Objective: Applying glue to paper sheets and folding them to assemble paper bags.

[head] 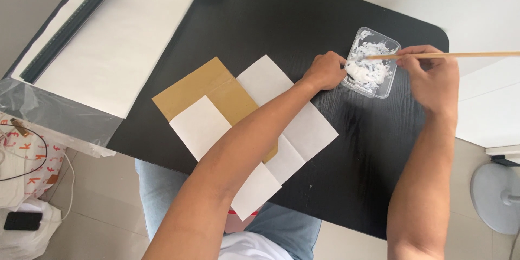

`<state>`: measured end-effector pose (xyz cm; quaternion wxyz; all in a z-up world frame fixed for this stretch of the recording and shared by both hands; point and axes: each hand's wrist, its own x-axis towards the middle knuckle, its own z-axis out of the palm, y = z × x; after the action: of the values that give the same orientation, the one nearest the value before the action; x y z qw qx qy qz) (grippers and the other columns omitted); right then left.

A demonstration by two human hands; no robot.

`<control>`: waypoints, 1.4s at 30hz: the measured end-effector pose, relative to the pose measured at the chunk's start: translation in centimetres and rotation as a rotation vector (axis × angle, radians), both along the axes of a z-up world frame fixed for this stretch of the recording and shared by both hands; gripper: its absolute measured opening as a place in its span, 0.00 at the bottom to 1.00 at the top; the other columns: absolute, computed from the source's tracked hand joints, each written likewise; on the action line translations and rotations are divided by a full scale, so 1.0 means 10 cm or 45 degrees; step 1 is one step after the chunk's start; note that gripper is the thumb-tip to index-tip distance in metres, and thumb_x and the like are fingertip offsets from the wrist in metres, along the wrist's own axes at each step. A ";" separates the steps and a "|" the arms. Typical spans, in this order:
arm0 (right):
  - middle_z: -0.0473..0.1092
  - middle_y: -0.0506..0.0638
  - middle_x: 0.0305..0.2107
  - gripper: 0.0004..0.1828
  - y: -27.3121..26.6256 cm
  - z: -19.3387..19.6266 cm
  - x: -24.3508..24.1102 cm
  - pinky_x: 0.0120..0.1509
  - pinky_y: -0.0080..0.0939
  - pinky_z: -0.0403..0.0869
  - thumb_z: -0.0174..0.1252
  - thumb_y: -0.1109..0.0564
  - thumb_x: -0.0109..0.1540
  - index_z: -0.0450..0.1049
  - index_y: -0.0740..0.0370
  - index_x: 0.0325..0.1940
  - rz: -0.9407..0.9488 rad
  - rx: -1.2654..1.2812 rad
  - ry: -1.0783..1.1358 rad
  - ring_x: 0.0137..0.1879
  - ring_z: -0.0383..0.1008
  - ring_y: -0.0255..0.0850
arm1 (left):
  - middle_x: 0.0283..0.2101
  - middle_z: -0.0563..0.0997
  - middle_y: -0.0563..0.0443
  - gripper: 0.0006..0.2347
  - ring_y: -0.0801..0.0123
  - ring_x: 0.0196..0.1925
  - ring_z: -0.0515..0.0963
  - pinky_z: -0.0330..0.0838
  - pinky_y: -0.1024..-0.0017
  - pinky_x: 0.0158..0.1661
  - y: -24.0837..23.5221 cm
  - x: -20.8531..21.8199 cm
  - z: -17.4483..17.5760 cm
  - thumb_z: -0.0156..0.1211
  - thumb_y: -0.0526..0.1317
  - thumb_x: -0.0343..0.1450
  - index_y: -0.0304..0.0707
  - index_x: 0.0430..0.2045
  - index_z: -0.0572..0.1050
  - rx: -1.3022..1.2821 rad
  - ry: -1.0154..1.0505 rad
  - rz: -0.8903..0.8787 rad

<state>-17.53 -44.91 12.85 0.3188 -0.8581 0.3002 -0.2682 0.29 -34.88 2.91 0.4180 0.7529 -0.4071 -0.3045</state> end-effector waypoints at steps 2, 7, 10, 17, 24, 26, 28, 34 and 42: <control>0.70 0.38 0.28 0.07 0.08 0.06 0.01 0.30 0.32 0.51 0.56 0.58 0.65 0.80 0.50 0.41 -0.041 0.066 0.159 0.27 0.53 0.29 | 0.42 0.88 0.49 0.16 0.53 0.58 0.79 0.77 0.60 0.44 0.06 -0.03 0.10 0.48 0.37 0.72 0.45 0.51 0.82 0.055 0.025 -0.001; 0.76 0.39 0.33 0.08 -0.09 -0.17 0.05 0.35 0.29 0.59 0.54 0.59 0.69 0.80 0.52 0.45 -0.031 -0.053 0.074 0.30 0.60 0.27 | 0.57 0.82 0.48 0.17 0.45 0.68 0.69 0.76 0.57 0.52 0.00 -0.02 0.02 0.49 0.37 0.72 0.42 0.52 0.80 0.069 -0.020 0.011; 0.78 0.41 0.36 0.09 -0.31 -0.43 0.07 0.43 0.31 0.66 0.54 0.60 0.71 0.81 0.54 0.47 0.015 -0.246 -0.015 0.38 0.70 0.28 | 0.55 0.83 0.46 0.15 0.46 0.62 0.75 0.76 0.58 0.50 -0.01 -0.02 -0.03 0.50 0.35 0.71 0.40 0.48 0.82 0.034 -0.021 0.002; 0.77 0.47 0.34 0.11 -0.36 -0.38 0.06 0.48 0.25 0.76 0.52 0.60 0.69 0.80 0.58 0.46 -0.041 0.007 -0.222 0.42 0.79 0.30 | 0.60 0.80 0.47 0.17 0.47 0.69 0.69 0.76 0.55 0.52 0.02 -0.04 0.02 0.50 0.36 0.71 0.37 0.53 0.79 0.060 0.012 0.028; 0.73 0.39 0.31 0.11 -0.06 -0.08 0.04 0.31 0.31 0.53 0.50 0.58 0.65 0.80 0.53 0.41 -0.034 0.052 0.110 0.28 0.56 0.28 | 0.59 0.80 0.42 0.17 0.50 0.51 0.84 0.80 0.57 0.48 0.00 -0.04 0.00 0.56 0.39 0.72 0.35 0.54 0.78 0.010 0.010 0.026; 0.76 0.42 0.33 0.10 -0.05 -0.11 0.08 0.35 0.31 0.59 0.51 0.57 0.66 0.80 0.53 0.43 -0.040 0.018 0.101 0.33 0.63 0.28 | 0.60 0.80 0.46 0.16 0.48 0.65 0.73 0.77 0.57 0.52 0.06 -0.05 0.08 0.51 0.37 0.72 0.41 0.52 0.81 0.064 0.033 0.035; 0.76 0.42 0.34 0.10 -0.11 -0.17 0.08 0.39 0.32 0.62 0.52 0.58 0.68 0.80 0.53 0.44 -0.025 -0.037 0.084 0.37 0.67 0.29 | 0.61 0.79 0.46 0.16 0.48 0.66 0.72 0.76 0.57 0.53 0.06 -0.05 0.09 0.51 0.37 0.72 0.41 0.52 0.80 0.069 0.032 0.037; 0.77 0.43 0.37 0.10 -0.24 -0.24 0.05 0.47 0.28 0.68 0.52 0.61 0.68 0.79 0.52 0.46 -0.007 -0.032 -0.041 0.43 0.73 0.29 | 0.61 0.79 0.45 0.15 0.48 0.65 0.74 0.76 0.57 0.55 0.03 -0.06 0.02 0.53 0.36 0.72 0.37 0.52 0.80 0.029 0.032 0.047; 0.75 0.47 0.40 0.09 -0.63 -0.31 -0.28 0.64 0.29 0.75 0.52 0.54 0.80 0.76 0.57 0.50 0.084 0.132 -0.265 0.48 0.76 0.32 | 0.62 0.78 0.45 0.15 0.48 0.72 0.64 0.70 0.52 0.60 0.04 -0.05 -0.01 0.58 0.39 0.72 0.37 0.53 0.79 0.030 0.038 0.071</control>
<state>-20.33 -51.23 9.80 0.4011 -0.8173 0.2504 -0.3293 -0.25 -34.51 2.84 0.4235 0.7641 -0.3759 -0.3088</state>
